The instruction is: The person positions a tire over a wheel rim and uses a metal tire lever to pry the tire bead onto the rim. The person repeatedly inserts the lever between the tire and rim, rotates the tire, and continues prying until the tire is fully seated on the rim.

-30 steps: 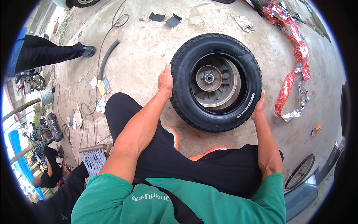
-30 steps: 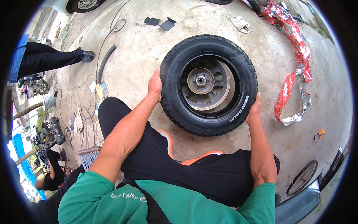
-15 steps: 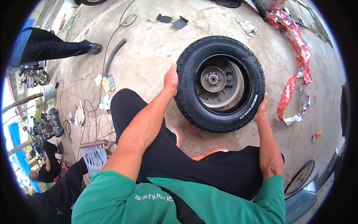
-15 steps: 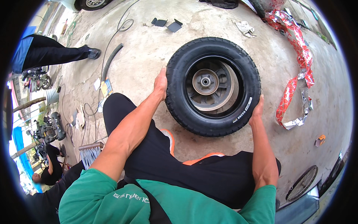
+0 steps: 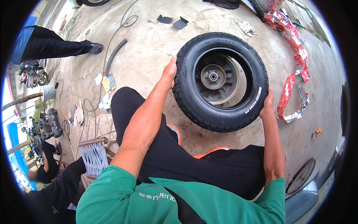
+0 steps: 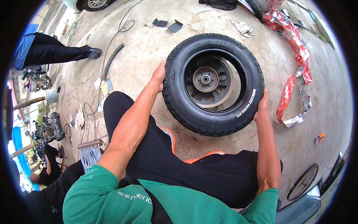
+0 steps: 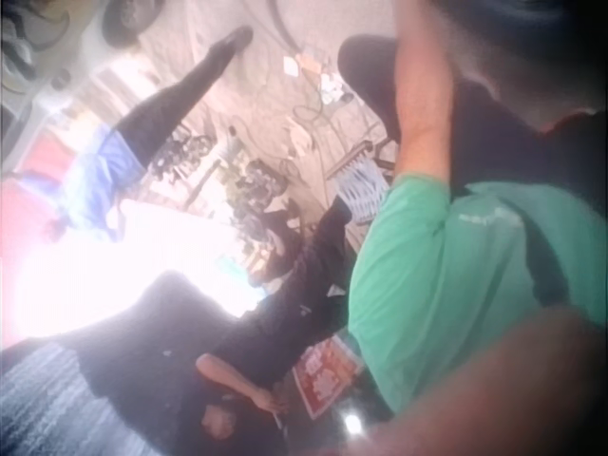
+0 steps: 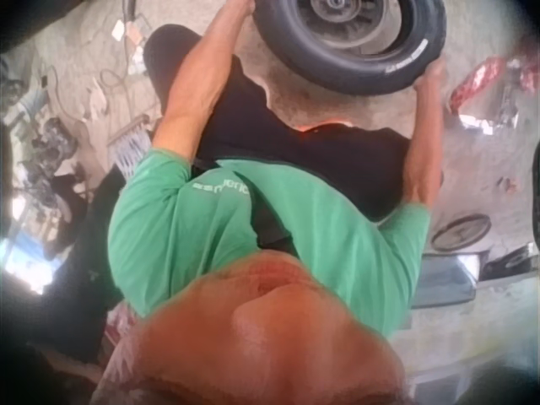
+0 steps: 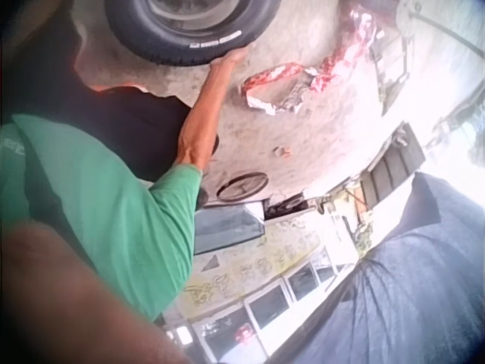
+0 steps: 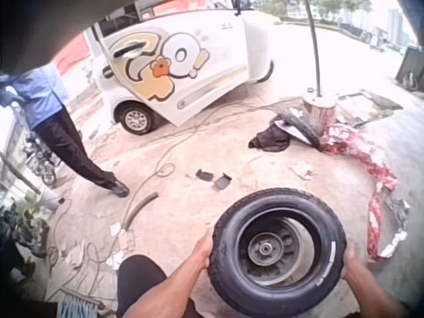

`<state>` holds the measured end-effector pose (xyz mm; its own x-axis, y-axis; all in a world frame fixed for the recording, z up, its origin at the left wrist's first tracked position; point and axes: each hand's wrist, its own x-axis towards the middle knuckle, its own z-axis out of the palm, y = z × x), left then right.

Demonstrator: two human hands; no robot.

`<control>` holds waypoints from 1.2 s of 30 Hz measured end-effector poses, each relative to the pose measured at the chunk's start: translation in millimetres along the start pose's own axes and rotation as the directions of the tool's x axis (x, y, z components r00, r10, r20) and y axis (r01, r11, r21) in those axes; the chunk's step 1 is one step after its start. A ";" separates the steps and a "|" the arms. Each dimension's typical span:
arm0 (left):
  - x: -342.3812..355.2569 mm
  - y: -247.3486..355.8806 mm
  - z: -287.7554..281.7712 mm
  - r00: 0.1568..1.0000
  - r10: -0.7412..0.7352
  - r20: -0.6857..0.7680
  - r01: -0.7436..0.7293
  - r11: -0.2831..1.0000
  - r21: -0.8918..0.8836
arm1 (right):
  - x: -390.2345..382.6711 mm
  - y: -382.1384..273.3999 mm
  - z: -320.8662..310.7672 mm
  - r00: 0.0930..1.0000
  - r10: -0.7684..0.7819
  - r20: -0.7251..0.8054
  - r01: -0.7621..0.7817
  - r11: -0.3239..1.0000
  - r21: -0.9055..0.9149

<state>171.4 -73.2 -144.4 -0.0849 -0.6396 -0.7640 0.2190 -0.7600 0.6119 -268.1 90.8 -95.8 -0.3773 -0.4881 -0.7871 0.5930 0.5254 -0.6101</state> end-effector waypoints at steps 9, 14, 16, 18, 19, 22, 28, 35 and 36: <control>-62.9 57.4 26.3 0.953 0.178 0.245 -0.206 0.974 0.096 | -12.6 -25.6 2.4 0.999 -0.006 0.033 0.005 1.000 0.028; -79.4 70.9 31.9 0.930 0.273 0.246 -0.288 0.957 0.025 | -16.5 -21.9 4.3 0.997 -0.035 0.063 0.030 0.997 0.076; -79.4 72.8 31.1 0.928 0.295 0.228 -0.302 0.953 -0.004 | -21.6 -22.6 11.1 0.996 -0.059 0.074 0.052 0.994 0.091; -80.9 74.9 30.7 0.925 0.310 0.220 -0.312 0.950 -0.028 | -23.6 -27.5 16.1 0.992 -0.086 0.092 0.077 0.992 0.096; -80.4 74.5 29.5 0.926 0.306 0.223 -0.305 0.951 -0.041 | -24.6 -28.5 16.9 0.991 -0.087 0.099 0.077 0.992 0.099; -79.0 76.0 27.9 0.925 0.300 0.232 -0.294 0.954 -0.059 | -30.6 -31.8 20.8 0.992 -0.071 0.105 0.060 0.993 0.099; -79.2 73.9 32.9 0.933 0.275 0.232 -0.273 0.961 -0.040 | -28.9 -31.8 16.1 0.998 -0.012 0.058 0.007 0.996 0.085; -68.0 70.3 26.8 0.939 0.237 0.251 -0.246 0.969 0.004 | -26.5 -30.4 15.4 0.998 0.026 0.049 -0.029 0.997 0.070; -68.3 70.4 29.5 0.939 0.235 0.250 -0.243 0.970 0.000 | -26.8 -31.2 14.2 0.999 0.013 0.048 -0.016 0.997 0.072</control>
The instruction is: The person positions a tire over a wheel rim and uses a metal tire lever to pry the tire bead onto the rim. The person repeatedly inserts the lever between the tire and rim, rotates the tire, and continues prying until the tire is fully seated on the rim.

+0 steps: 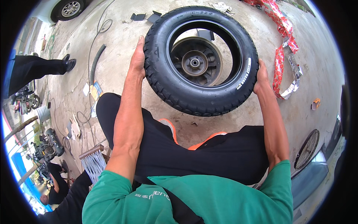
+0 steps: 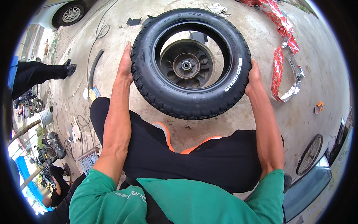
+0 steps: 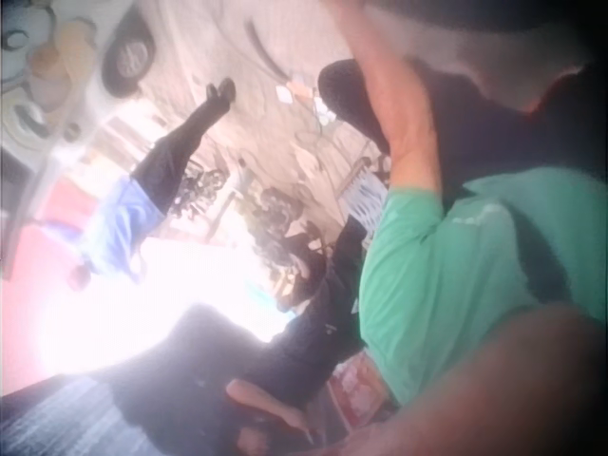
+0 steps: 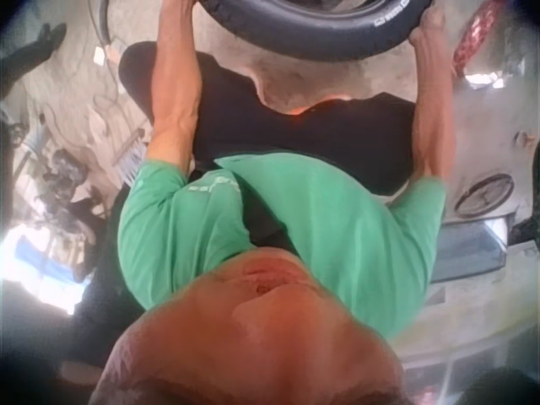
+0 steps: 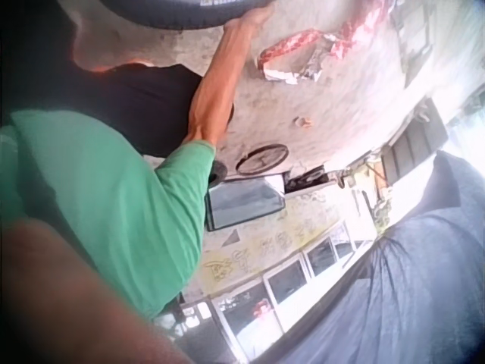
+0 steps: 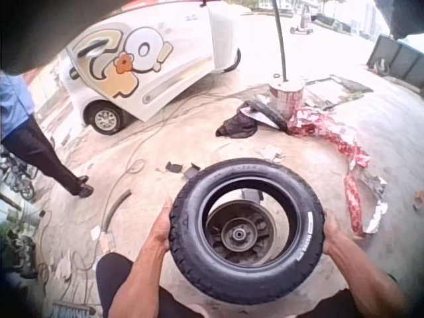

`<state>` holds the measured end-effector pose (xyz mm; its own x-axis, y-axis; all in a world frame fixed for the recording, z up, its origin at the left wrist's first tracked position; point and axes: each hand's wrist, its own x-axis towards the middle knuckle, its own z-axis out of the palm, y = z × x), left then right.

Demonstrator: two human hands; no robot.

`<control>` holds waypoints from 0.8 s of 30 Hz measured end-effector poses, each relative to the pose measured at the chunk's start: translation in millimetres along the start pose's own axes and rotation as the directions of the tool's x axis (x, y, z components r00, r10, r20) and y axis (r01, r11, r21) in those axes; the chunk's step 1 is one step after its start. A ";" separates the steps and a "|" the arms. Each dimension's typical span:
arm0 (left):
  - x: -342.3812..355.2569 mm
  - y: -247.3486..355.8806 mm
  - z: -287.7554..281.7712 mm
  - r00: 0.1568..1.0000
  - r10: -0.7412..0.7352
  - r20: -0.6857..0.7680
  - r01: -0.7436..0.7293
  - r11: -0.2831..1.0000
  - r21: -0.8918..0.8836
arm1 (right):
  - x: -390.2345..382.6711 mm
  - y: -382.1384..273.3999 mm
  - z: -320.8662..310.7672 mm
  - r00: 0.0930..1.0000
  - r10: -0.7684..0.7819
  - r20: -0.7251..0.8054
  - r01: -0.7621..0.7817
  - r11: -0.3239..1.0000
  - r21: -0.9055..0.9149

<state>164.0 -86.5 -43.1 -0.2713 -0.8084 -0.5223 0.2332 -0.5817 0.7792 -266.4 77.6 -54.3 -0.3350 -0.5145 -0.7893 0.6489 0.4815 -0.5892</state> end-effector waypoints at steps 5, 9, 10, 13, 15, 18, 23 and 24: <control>-1.4 -0.8 3.8 1.000 -0.013 0.019 0.013 1.000 0.006 | -3.8 -3.8 -0.8 1.000 0.007 -0.013 -0.007 1.000 0.002; -0.6 -0.8 4.1 1.000 -0.023 0.009 0.023 1.000 -0.010 | -7.8 -4.4 3.2 0.999 0.009 -0.039 -0.009 1.000 -0.003; -0.2 -1.3 3.0 1.000 -0.027 0.002 0.027 1.000 -0.010 | -8.9 -4.0 4.7 0.999 0.009 -0.045 -0.009 1.000 -0.005; -0.2 -2.1 1.4 0.999 -0.031 0.023 0.032 0.999 -0.026 | -6.4 -4.9 1.5 0.999 0.013 -0.041 -0.013 1.000 -0.009; -1.0 -1.8 3.2 0.999 -0.038 0.031 0.039 0.999 -0.026 | -5.0 -5.0 -0.2 0.999 0.015 -0.032 -0.015 1.000 -0.004; -3.5 0.1 7.0 0.999 -0.043 0.032 0.044 0.999 -0.021 | -6.6 -4.1 -1.5 0.999 0.013 -0.034 -0.013 1.000 0.000; -4.6 2.0 8.2 0.999 -0.005 0.045 0.008 0.998 -0.069 | -7.9 -5.8 2.0 1.000 -0.005 0.000 0.005 0.999 0.036; -5.9 2.4 11.2 0.999 0.004 0.036 -0.002 0.998 -0.055 | -6.6 -5.6 0.5 1.000 -0.019 0.013 0.018 0.999 0.049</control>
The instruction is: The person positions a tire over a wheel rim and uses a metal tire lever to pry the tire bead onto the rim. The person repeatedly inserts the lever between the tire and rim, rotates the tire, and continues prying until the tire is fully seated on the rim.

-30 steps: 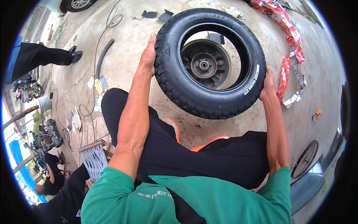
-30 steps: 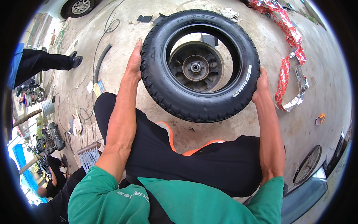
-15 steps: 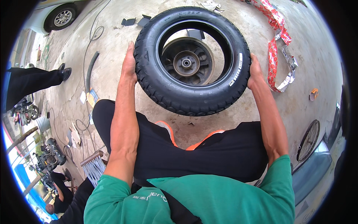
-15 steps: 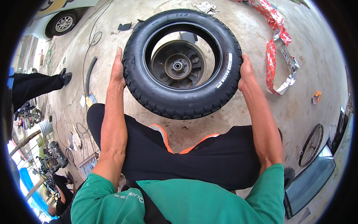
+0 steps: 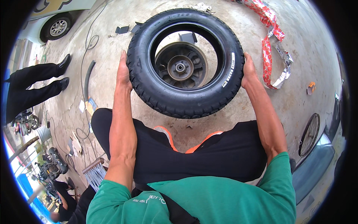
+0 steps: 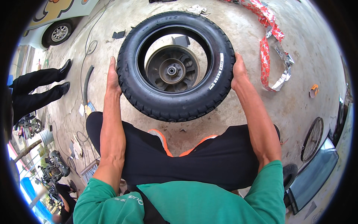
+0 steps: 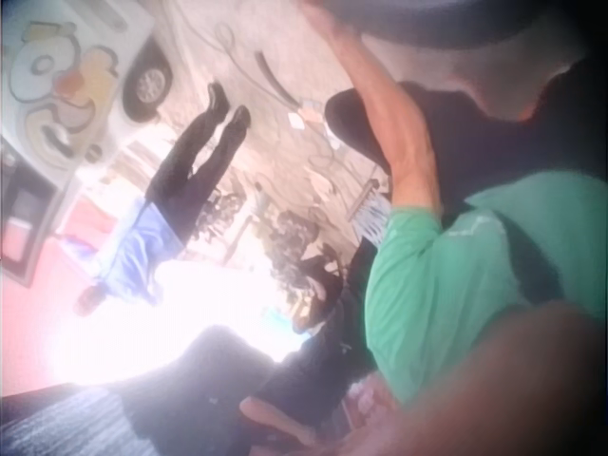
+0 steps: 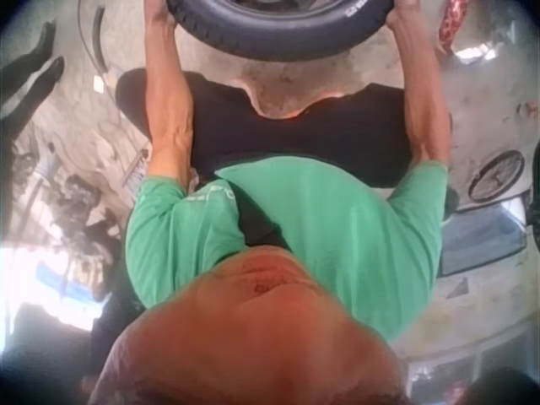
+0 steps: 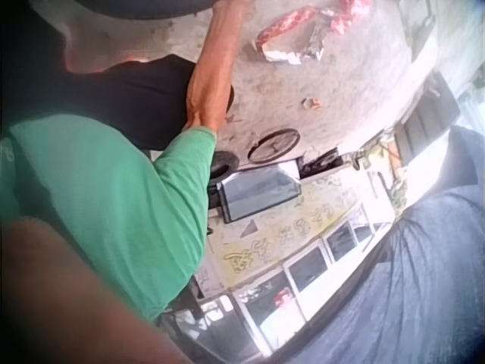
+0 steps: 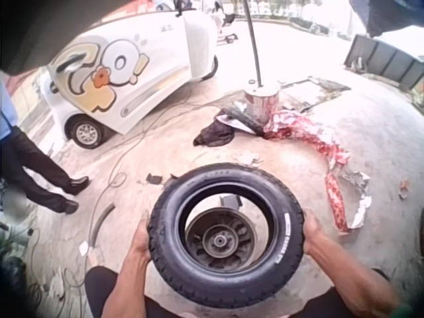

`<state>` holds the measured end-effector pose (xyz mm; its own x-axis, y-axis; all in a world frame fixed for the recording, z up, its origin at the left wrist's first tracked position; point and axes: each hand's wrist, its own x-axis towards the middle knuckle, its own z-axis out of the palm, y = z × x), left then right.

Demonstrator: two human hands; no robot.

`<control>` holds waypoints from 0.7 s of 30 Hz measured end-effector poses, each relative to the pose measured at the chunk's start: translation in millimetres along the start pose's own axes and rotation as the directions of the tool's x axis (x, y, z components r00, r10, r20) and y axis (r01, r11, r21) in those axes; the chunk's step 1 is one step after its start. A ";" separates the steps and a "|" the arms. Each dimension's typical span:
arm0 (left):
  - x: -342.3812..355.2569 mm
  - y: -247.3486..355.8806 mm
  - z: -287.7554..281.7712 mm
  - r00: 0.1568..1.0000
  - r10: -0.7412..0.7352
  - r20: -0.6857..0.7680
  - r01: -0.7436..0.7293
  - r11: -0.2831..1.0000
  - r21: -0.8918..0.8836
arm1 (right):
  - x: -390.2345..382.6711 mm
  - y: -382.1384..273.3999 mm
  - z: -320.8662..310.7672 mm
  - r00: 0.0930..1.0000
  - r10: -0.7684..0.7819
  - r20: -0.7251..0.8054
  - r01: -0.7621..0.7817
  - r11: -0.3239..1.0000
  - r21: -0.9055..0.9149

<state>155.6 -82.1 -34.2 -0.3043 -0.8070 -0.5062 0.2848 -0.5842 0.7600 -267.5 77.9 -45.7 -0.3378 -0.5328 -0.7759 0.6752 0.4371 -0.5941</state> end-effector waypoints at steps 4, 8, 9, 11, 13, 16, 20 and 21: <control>-5.0 1.9 5.8 1.000 0.028 -0.005 -0.028 1.000 0.007 | 6.3 -0.7 -4.8 0.997 -0.045 0.056 0.040 0.996 0.077; -2.9 0.7 3.4 0.998 0.053 -0.021 -0.054 0.998 -0.023 | 6.7 -0.5 -4.3 0.993 -0.086 0.082 0.079 0.993 0.090; -3.1 0.6 3.2 0.997 0.072 -0.016 -0.072 0.997 -0.011 | 4.6 -1.8 -2.9 0.992 -0.099 0.081 0.092 0.992 0.085; -3.7 0.2 2.3 0.994 0.110 -0.004 -0.109 0.994 0.014 | 1.0 -4.0 0.4 0.990 -0.117 0.079 0.111 0.991 0.075; -4.8 0.1 7.3 0.994 0.110 0.005 -0.110 0.994 -0.015 | -2.1 -8.2 0.7 0.989 -0.131 0.070 0.126 0.990 0.064; -3.4 -0.8 8.3 0.995 0.100 0.012 -0.100 0.995 -0.014 | 1.0 -8.5 -2.3 0.988 -0.136 0.070 0.130 0.987 0.092; -2.2 -2.6 4.8 0.997 0.076 0.011 -0.076 0.997 -0.016 | 0.5 -9.6 -4.5 0.990 -0.129 0.065 0.122 0.988 0.096; -3.5 -1.4 5.4 0.997 0.080 -0.023 -0.080 0.997 -0.020 | -0.4 -10.0 -4.8 0.990 -0.122 0.070 0.114 0.988 0.108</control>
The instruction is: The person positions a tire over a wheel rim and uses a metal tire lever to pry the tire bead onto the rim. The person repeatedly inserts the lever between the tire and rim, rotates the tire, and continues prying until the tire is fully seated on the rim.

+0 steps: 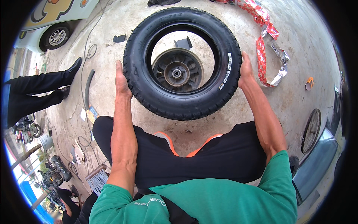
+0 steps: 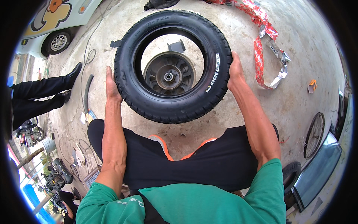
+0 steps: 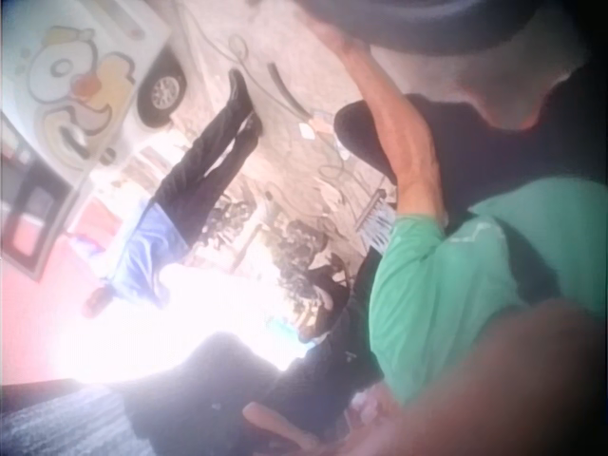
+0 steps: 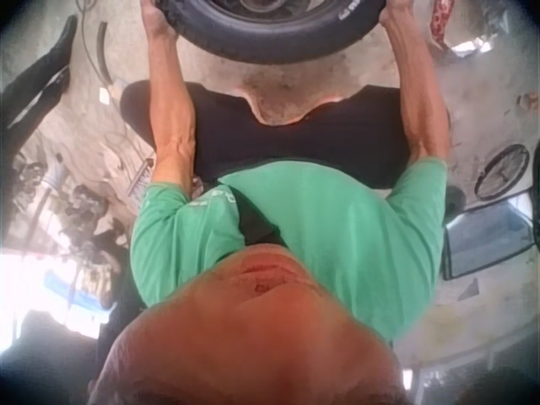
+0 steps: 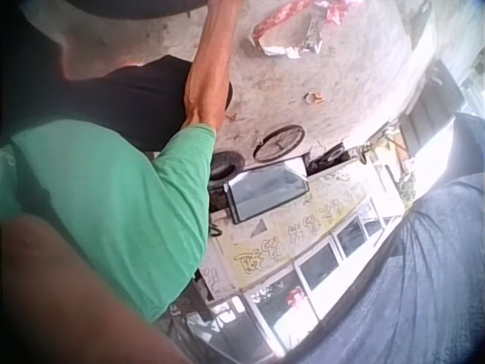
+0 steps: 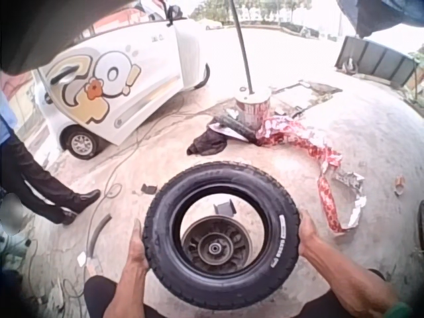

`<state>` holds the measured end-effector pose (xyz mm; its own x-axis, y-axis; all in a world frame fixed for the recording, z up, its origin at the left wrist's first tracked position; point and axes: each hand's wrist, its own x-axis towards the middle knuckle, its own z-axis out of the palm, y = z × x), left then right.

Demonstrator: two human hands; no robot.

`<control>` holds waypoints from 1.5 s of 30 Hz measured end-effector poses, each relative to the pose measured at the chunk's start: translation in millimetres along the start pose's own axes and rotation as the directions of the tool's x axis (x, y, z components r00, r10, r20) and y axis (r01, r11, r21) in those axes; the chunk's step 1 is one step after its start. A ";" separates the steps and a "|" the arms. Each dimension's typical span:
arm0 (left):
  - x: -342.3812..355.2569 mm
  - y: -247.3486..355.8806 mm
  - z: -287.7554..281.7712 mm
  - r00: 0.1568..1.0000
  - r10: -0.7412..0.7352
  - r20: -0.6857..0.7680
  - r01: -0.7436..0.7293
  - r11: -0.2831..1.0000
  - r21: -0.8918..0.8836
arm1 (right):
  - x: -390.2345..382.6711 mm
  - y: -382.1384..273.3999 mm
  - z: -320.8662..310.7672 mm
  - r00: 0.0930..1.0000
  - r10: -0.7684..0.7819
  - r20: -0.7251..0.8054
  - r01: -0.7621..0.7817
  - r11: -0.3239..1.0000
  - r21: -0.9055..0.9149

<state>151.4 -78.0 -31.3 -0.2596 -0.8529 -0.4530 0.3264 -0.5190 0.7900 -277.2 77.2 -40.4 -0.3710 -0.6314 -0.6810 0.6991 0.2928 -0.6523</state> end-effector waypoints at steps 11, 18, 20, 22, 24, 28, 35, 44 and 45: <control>11.7 2.3 5.1 0.977 0.187 0.104 -0.125 0.893 -0.432 | -5.5 -58.6 -13.4 0.816 -0.535 0.219 0.395 0.792 0.466; 11.8 -7.8 -13.5 0.935 0.116 0.335 0.061 0.878 -0.475 | 11.3 -76.3 -59.0 0.824 -0.111 0.555 -0.027 0.972 0.234; 12.0 -0.1 -29.5 0.931 0.194 0.311 -0.033 0.889 -0.456 | -27.4 -66.3 -12.7 0.944 -0.112 0.309 0.064 0.985 0.161; 10.1 1.3 -13.0 0.939 0.215 0.268 -0.087 0.903 -0.421 | -24.3 -70.8 -31.6 0.953 -0.053 0.297 0.032 0.997 0.074; -4.9 12.3 14.1 0.963 0.197 0.183 -0.124 0.929 -0.349 | -12.1 -63.8 -50.1 0.945 -0.124 0.303 0.112 0.992 0.057; -2.8 20.5 3.7 0.983 -0.078 0.166 0.108 0.977 -0.182 | -17.3 -61.6 -50.2 0.932 -0.174 0.318 0.180 0.984 0.008; -5.6 -1.2 6.4 0.981 -0.085 0.175 0.097 0.993 -0.063 | -34.7 -67.5 -40.7 0.876 -0.283 0.392 0.297 0.954 0.024; -15.9 3.6 20.5 0.986 0.019 0.165 0.000 0.993 -0.117 | -19.9 -64.6 -47.9 0.916 -0.226 0.332 0.214 0.974 0.073; -15.4 3.7 19.1 0.987 0.028 0.160 -0.008 0.993 -0.121 | -23.7 -63.6 -38.4 0.921 -0.232 0.312 0.213 0.973 0.094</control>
<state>139.3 -65.7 -13.5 -0.3929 -0.8467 -0.3588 0.4362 -0.5151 0.7379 -336.3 101.1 4.5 -0.3130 -0.8736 -0.3726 0.6583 0.0832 -0.7481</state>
